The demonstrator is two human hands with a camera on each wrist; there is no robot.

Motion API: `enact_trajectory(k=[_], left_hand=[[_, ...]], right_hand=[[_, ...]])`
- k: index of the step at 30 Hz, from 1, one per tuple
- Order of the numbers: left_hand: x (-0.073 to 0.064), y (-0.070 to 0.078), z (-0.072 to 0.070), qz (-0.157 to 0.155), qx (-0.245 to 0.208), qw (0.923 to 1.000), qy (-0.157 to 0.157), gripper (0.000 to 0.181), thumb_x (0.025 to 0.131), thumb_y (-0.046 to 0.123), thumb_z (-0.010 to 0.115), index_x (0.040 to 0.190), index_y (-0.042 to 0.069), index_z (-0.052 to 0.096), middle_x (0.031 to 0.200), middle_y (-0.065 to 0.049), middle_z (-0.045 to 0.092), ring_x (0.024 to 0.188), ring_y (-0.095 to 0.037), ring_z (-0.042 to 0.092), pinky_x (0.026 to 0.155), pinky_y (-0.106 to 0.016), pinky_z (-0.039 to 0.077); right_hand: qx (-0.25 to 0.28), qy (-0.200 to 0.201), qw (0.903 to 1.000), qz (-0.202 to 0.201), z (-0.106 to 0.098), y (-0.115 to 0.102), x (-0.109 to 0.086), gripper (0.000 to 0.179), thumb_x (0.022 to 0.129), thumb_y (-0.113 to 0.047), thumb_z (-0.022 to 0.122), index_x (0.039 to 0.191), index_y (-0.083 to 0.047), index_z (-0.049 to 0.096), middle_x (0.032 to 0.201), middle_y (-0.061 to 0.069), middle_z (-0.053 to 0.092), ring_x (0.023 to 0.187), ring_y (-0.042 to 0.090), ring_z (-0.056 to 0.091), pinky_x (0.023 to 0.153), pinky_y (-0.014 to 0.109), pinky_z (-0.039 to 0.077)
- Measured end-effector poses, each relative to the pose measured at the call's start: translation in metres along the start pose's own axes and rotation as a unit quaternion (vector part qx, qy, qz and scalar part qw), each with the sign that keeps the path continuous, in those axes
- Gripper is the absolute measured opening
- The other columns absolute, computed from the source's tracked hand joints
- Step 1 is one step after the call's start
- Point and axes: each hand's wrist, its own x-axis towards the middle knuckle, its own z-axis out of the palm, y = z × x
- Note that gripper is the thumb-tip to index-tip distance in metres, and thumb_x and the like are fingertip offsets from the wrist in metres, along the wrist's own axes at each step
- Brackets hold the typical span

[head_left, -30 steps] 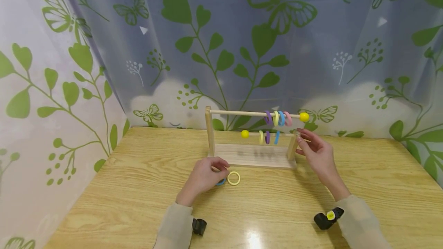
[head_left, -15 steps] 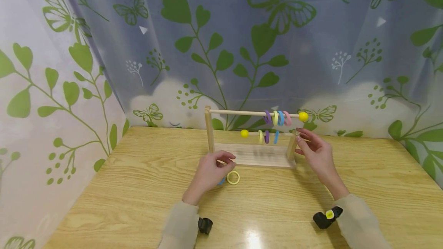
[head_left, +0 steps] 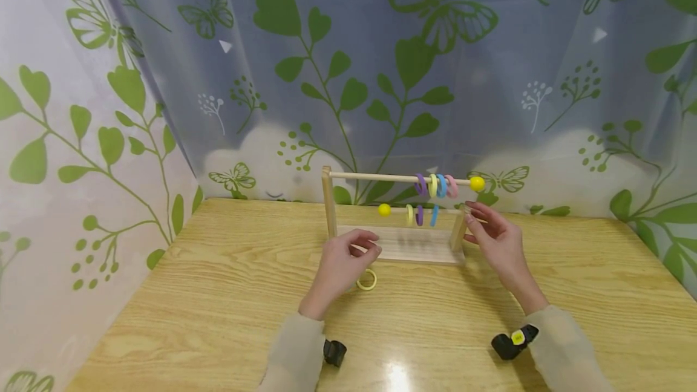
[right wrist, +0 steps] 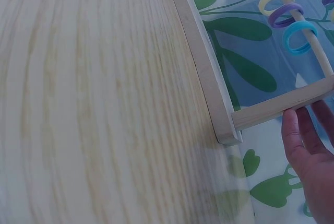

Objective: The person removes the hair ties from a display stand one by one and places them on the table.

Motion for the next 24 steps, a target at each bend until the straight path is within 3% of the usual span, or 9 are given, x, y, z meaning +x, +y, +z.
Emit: enact_trajectory(k=[24], left_hand=[[0.011,0.013,0.030,0.005,-0.048,0.9981,0.039,0.016,0.094,0.016,0.072,0.109,0.013,0.077,0.098,-0.005,0.078,0.078,-0.011,0.067,0.072,-0.024,0.057]], right_hand=[[0.013,0.001,0.9999,0.005,0.001,-0.002,0.000,0.044,0.103,-0.019,0.061,0.142,0.002,0.056,0.115,-0.022,0.063,0.099,-0.008,0.067,0.077,0.019,0.060]])
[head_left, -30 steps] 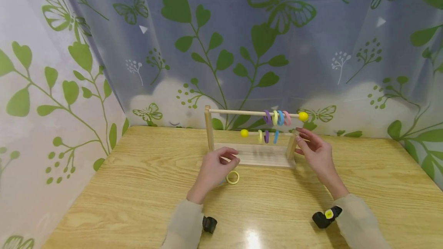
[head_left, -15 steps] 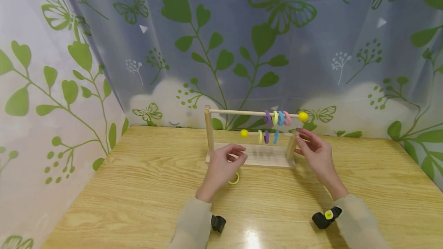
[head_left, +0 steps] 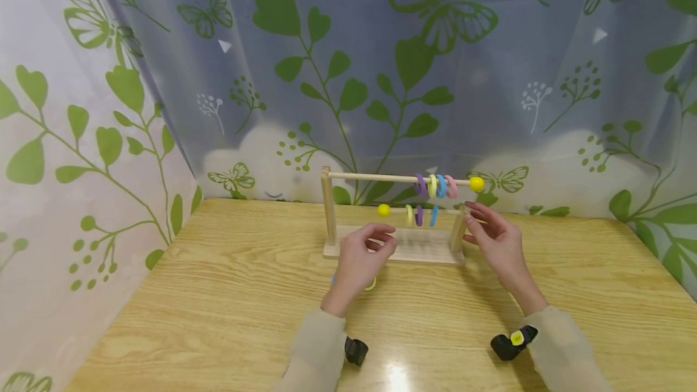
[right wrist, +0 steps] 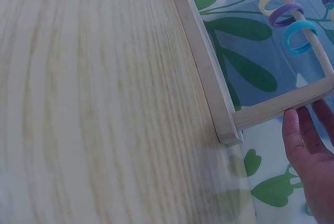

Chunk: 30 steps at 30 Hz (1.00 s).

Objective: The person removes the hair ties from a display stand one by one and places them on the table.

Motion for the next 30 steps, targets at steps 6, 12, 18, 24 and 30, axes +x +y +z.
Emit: enact_trajectory(k=[6,12,18,24,30], left_hand=[[0.002,-0.001,0.008,-0.011,-0.007,0.9998,0.016,0.015,0.094,0.016,0.073,0.108,0.015,0.077,0.097,-0.003,0.078,0.080,-0.013,0.069,0.073,-0.023,0.057],[0.004,0.001,0.017,-0.015,-0.022,0.9984,0.050,0.016,0.092,0.019,0.074,0.107,0.014,0.077,0.096,-0.003,0.078,0.081,-0.016,0.070,0.074,-0.024,0.057],[0.008,0.001,0.027,-0.007,-0.031,0.9962,0.081,0.019,0.091,0.018,0.076,0.108,0.011,0.077,0.096,-0.004,0.079,0.078,-0.014,0.070,0.071,-0.021,0.057],[0.008,0.002,0.034,-0.010,-0.039,0.9943,0.098,0.018,0.091,0.019,0.076,0.108,0.011,0.076,0.098,-0.003,0.078,0.077,-0.011,0.069,0.069,-0.021,0.057],[0.011,0.004,0.041,-0.007,-0.045,0.9923,0.115,0.019,0.090,0.018,0.077,0.109,0.013,0.076,0.099,-0.003,0.077,0.077,-0.011,0.070,0.067,-0.022,0.056]], right_hand=[[0.005,0.000,1.0000,0.001,0.000,0.000,0.000,0.045,0.103,-0.017,0.062,0.142,0.003,0.055,0.114,-0.023,0.064,0.099,-0.008,0.067,0.076,0.018,0.060],[0.002,0.001,1.0000,0.006,0.001,-0.001,0.000,0.045,0.103,-0.018,0.061,0.143,0.002,0.055,0.115,-0.022,0.063,0.099,-0.009,0.066,0.077,0.018,0.060],[0.008,0.002,1.0000,0.005,0.000,0.001,0.000,0.045,0.103,-0.019,0.061,0.143,0.002,0.056,0.116,-0.022,0.064,0.100,-0.008,0.067,0.077,0.019,0.060],[0.002,0.002,1.0000,-0.005,-0.001,0.003,0.000,0.043,0.104,-0.020,0.061,0.142,-0.001,0.057,0.116,-0.022,0.064,0.100,-0.008,0.067,0.077,0.019,0.060],[0.019,0.002,0.9998,-0.001,0.000,0.002,0.001,0.044,0.103,-0.017,0.062,0.142,0.001,0.057,0.115,-0.021,0.065,0.100,-0.007,0.067,0.077,0.019,0.060]])
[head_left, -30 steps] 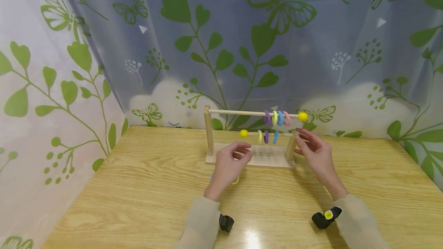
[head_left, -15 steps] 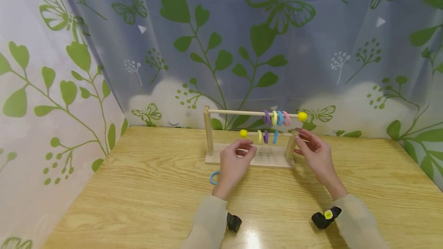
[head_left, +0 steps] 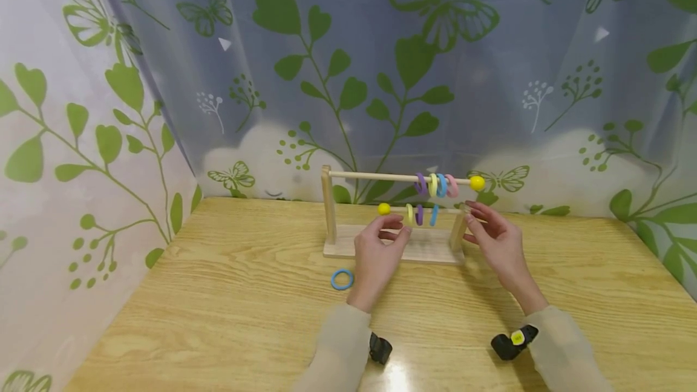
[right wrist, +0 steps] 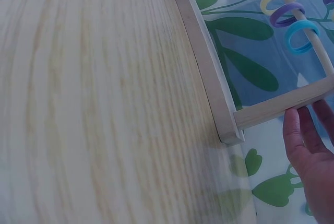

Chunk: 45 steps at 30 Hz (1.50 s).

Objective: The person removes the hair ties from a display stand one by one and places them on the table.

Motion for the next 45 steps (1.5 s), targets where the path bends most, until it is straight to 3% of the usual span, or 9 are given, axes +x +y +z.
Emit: enact_trajectory(k=[9,21,36,45], left_hand=[[0.003,0.000,0.013,-0.001,0.001,0.9994,0.035,0.019,0.088,0.019,0.080,0.106,0.014,0.077,0.097,-0.003,0.078,0.076,-0.014,0.071,0.068,-0.022,0.057],[0.004,0.002,0.025,-0.013,0.042,0.9963,0.074,0.018,0.087,0.026,0.080,0.104,0.020,0.077,0.095,0.003,0.077,0.074,-0.010,0.070,0.067,-0.023,0.053],[0.002,-0.001,0.031,0.002,0.057,0.9916,0.116,0.011,0.088,0.021,0.078,0.097,0.017,0.077,0.091,0.002,0.078,0.071,-0.011,0.071,0.066,-0.023,0.054],[0.002,-0.004,0.033,-0.008,0.059,0.9899,0.129,0.007,0.089,0.022,0.076,0.096,0.019,0.077,0.092,0.004,0.078,0.071,-0.011,0.071,0.067,-0.026,0.054]], right_hand=[[-0.015,-0.004,0.9999,-0.001,-0.001,-0.001,0.001,0.045,0.103,-0.019,0.061,0.143,0.001,0.056,0.115,-0.021,0.064,0.100,-0.007,0.067,0.077,0.019,0.060],[-0.008,-0.003,1.0000,0.002,-0.001,-0.004,0.001,0.045,0.103,-0.018,0.061,0.143,0.001,0.056,0.116,-0.019,0.064,0.100,-0.006,0.068,0.076,0.018,0.060],[0.001,-0.005,1.0000,-0.002,-0.001,-0.001,0.000,0.043,0.103,-0.018,0.062,0.142,0.000,0.057,0.115,-0.021,0.066,0.099,-0.006,0.068,0.076,0.019,0.060],[-0.001,-0.004,1.0000,0.003,0.000,-0.002,-0.001,0.044,0.103,-0.018,0.062,0.143,0.001,0.056,0.115,-0.021,0.066,0.100,-0.007,0.068,0.077,0.019,0.060]])
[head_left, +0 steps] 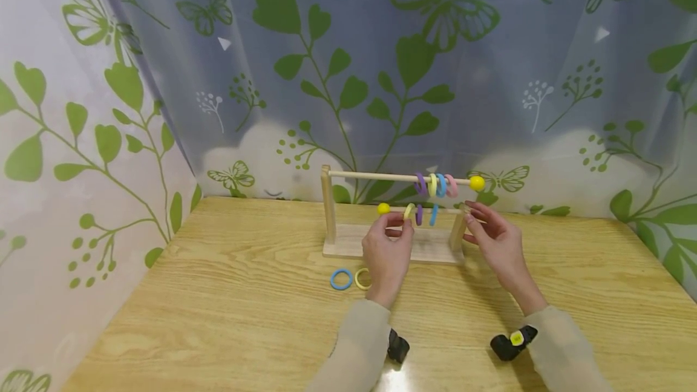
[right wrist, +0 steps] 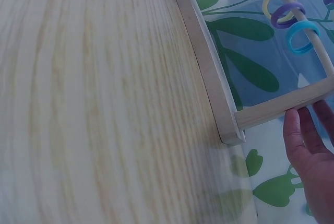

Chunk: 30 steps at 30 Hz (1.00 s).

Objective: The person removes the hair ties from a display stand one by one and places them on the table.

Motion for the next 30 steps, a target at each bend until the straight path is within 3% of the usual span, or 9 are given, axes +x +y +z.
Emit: enact_trajectory(k=[30], left_hand=[[-0.0002,-0.0008,-0.0056,-0.004,0.007,0.9993,0.035,0.006,0.089,0.021,0.075,0.094,0.019,0.076,0.087,0.005,0.077,0.070,-0.008,0.070,0.065,-0.024,0.053]], right_hand=[[-0.012,0.001,0.9999,-0.003,-0.0001,0.0030,0.0001,0.044,0.104,-0.019,0.061,0.143,0.001,0.056,0.116,-0.023,0.064,0.101,-0.008,0.067,0.077,0.019,0.060]])
